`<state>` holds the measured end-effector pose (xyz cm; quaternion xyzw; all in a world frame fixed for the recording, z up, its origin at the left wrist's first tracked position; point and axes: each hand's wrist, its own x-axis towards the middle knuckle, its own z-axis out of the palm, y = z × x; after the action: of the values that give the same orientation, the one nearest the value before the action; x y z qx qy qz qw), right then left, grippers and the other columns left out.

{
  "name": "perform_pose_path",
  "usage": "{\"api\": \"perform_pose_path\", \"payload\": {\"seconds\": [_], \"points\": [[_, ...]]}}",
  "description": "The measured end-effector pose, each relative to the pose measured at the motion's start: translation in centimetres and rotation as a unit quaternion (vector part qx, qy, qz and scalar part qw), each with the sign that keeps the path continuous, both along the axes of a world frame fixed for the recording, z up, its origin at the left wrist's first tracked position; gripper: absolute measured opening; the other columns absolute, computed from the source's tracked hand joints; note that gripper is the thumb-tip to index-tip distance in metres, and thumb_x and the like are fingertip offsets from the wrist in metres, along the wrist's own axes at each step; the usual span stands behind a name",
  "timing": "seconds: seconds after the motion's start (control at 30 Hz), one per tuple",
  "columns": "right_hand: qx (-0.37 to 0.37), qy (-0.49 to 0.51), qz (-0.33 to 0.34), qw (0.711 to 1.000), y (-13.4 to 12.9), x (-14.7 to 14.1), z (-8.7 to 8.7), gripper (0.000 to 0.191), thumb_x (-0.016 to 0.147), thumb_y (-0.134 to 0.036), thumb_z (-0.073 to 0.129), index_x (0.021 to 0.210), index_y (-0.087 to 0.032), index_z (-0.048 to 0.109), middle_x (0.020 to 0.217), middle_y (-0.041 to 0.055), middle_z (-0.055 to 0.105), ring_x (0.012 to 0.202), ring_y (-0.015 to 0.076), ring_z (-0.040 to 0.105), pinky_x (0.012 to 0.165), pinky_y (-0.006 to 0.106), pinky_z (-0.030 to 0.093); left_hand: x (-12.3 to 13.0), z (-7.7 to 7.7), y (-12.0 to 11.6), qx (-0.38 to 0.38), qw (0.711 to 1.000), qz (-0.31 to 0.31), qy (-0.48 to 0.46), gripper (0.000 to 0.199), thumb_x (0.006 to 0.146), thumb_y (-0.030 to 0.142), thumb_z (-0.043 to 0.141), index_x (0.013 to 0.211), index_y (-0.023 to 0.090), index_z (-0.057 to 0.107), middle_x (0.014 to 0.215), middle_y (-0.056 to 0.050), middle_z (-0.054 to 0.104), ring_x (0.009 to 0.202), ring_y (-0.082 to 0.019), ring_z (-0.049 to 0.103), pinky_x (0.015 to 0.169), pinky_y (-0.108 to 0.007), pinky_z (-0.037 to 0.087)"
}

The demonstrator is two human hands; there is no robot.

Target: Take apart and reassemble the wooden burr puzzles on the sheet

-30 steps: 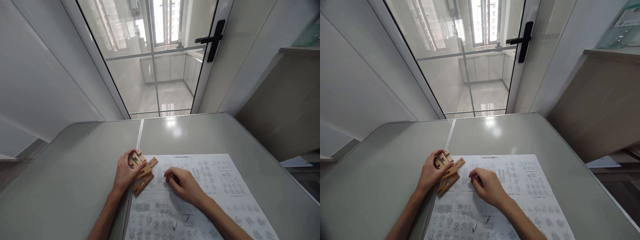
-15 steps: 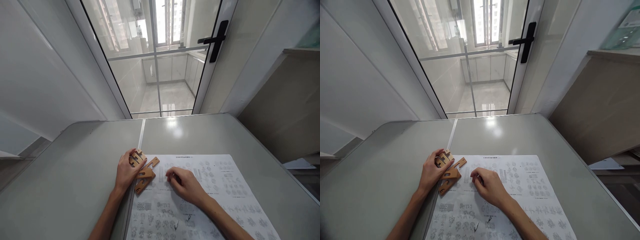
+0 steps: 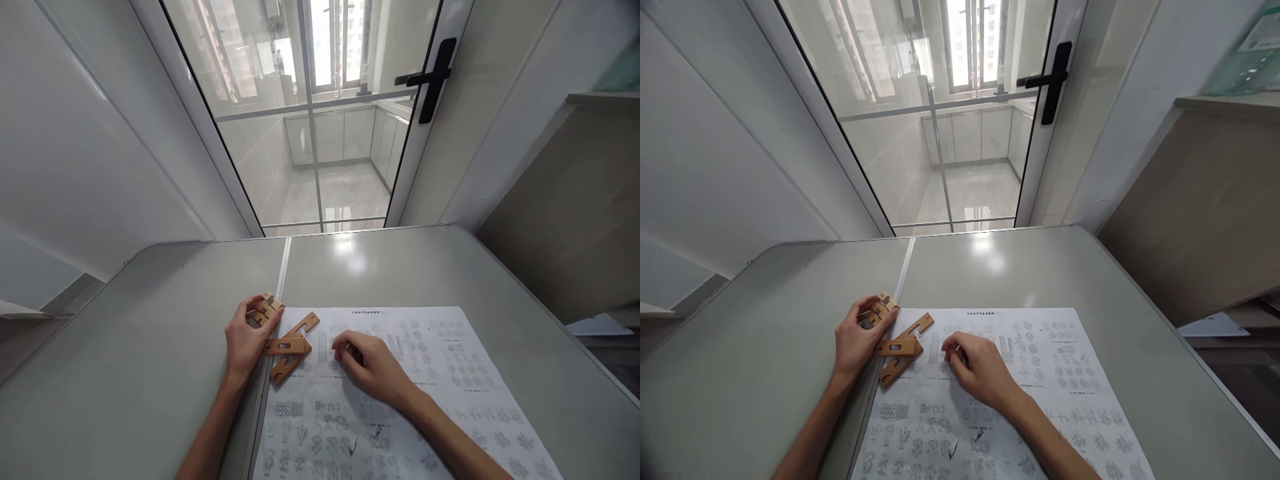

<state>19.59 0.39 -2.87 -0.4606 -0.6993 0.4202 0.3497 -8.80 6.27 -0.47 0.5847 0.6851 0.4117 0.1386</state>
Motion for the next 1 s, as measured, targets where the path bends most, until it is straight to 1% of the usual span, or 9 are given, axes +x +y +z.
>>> {"api": "perform_pose_path", "payload": {"seconds": [0.17, 0.23, 0.3, 0.37, 0.43, 0.57, 0.67, 0.8, 1.0], "points": [[-0.017, 0.020, 0.007, 1.000, 0.3, 0.1, 0.4, 0.019, 0.092, -0.013, 0.054, 0.095, -0.022, 0.069, 0.082, -0.0006, 0.075, 0.064, 0.0144, 0.057, 0.068, 0.028, 0.044, 1.1, 0.9, -0.5, 0.039, 0.998, 0.009, -0.050, 0.058, 0.081, 0.059, 0.084, 0.124, 0.022, 0.071, 0.128, -0.011, 0.078, 0.114, -0.030, 0.076, 0.109, -0.050, 0.059], [-0.036, 0.042, 0.008, 0.998, 0.4, 0.3, 0.9, 0.018, 0.094, -0.014, 0.053, 0.094, -0.022, 0.069, 0.078, -0.0008, 0.074, 0.063, 0.0143, 0.057, 0.065, 0.027, 0.044, 2.1, 1.3, -1.2, 0.057, 0.997, -0.004, -0.051, 0.059, 0.080, 0.059, 0.085, 0.124, 0.022, 0.071, 0.128, -0.011, 0.077, 0.116, -0.031, 0.075, 0.111, -0.051, 0.058], [-0.063, 0.068, 0.005, 0.996, 0.5, 0.7, 1.6, 0.017, 0.097, -0.019, 0.053, 0.099, -0.022, 0.070, 0.079, 0.0002, 0.075, 0.066, 0.0154, 0.062, 0.066, 0.028, 0.048, 3.4, 1.6, -2.1, 0.063, 0.997, -0.028, -0.047, 0.058, 0.082, 0.058, 0.085, 0.124, 0.022, 0.071, 0.127, -0.011, 0.077, 0.117, -0.032, 0.075, 0.110, -0.050, 0.060], [-0.085, 0.080, -0.004, 0.993, 0.4, 1.5, 2.0, 0.018, 0.102, -0.027, 0.053, 0.106, -0.022, 0.070, 0.086, 0.0025, 0.078, 0.072, 0.0172, 0.069, 0.069, 0.029, 0.051, 5.0, 1.7, -3.3, 0.056, 0.995, -0.072, -0.028, 0.057, 0.081, 0.057, 0.087, 0.124, 0.024, 0.070, 0.125, -0.009, 0.077, 0.116, -0.032, 0.075, 0.104, -0.049, 0.064], [-0.092, 0.078, -0.017, 0.993, 0.3, 2.6, 2.1, 0.023, 0.105, -0.037, 0.054, 0.113, -0.021, 0.069, 0.091, 0.0050, 0.078, 0.073, 0.0185, 0.070, 0.068, 0.031, 0.052, 6.7, 1.6, -4.4, 0.035, 0.989, -0.146, -0.019, 0.055, 0.083, 0.054, 0.087, 0.127, 0.026, 0.069, 0.129, -0.009, 0.076, 0.118, -0.032, 0.074, 0.100, -0.048, 0.065], [-0.100, 0.112, -0.074, 0.986, 0.2, 5.4, 1.0, 0.035, 0.107, -0.051, 0.056, 0.118, -0.021, 0.068, 0.110, 0.0102, 0.078, 0.074, 0.0177, 0.069, 0.068, 0.032, 0.054, 9.7, 1.0, -5.9, 0.045, 0.954, -0.295, 0.013, 0.056, 0.083, 0.041, 0.092, 0.130, 0.029, 0.066, 0.126, -0.009, 0.077, 0.122, -0.032, 0.073, 0.105, -0.049, 0.062], [-0.090, 0.125, -0.120, 0.981, -0.1, 7.2, -0.1, 0.038, 0.106, -0.056, 0.057, 0.116, -0.021, 0.068, 0.105, 0.0091, 0.076, 0.069, 0.0166, 0.065, 0.066, 0.032, 0.054, 11.4, 0.3, -6.3, 0.043, 0.927, -0.373, 0.030, 0.064, 0.078, 0.030, 0.097, 0.132, 0.029, 0.064, 0.126, -0.008, 0.076, 0.119, -0.031, 0.072, 0.101, -0.046, 0.063], [-0.090, 0.110, -0.120, 0.983, -0.7, 8.4, -0.7, 0.038, 0.108, -0.056, 0.054, 0.115, -0.021, 0.068, 0.102, 0.0089, 0.076, 0.070, 0.0176, 0.064, 0.066, 0.032, 0.054, 12.1, -0.6, -6.6, 0.019, 0.910, -0.411, 0.052, 0.070, 0.075, 0.024, 0.097, 0.135, 0.029, 0.062, 0.124, -0.008, 0.076, 0.115, -0.031, 0.072, 0.094, -0.045, 0.064], [-0.052, 0.047, -0.109, 0.992, -1.4, 7.9, -0.7, 0.033, 0.109, -0.051, 0.053, 0.111, -0.023, 0.069, 0.091, 0.0048, 0.075, 0.070, 0.0190, 0.064, 0.067, 0.032, 0.052, 12.0, -1.1, -6.6, 0.005, 0.908, -0.416, 0.050, 0.073, 0.074, 0.021, 0.098, 0.136, 0.029, 0.060, 0.126, -0.008, 0.075, 0.116, -0.031, 0.070, 0.096, -0.046, 0.063]]}}
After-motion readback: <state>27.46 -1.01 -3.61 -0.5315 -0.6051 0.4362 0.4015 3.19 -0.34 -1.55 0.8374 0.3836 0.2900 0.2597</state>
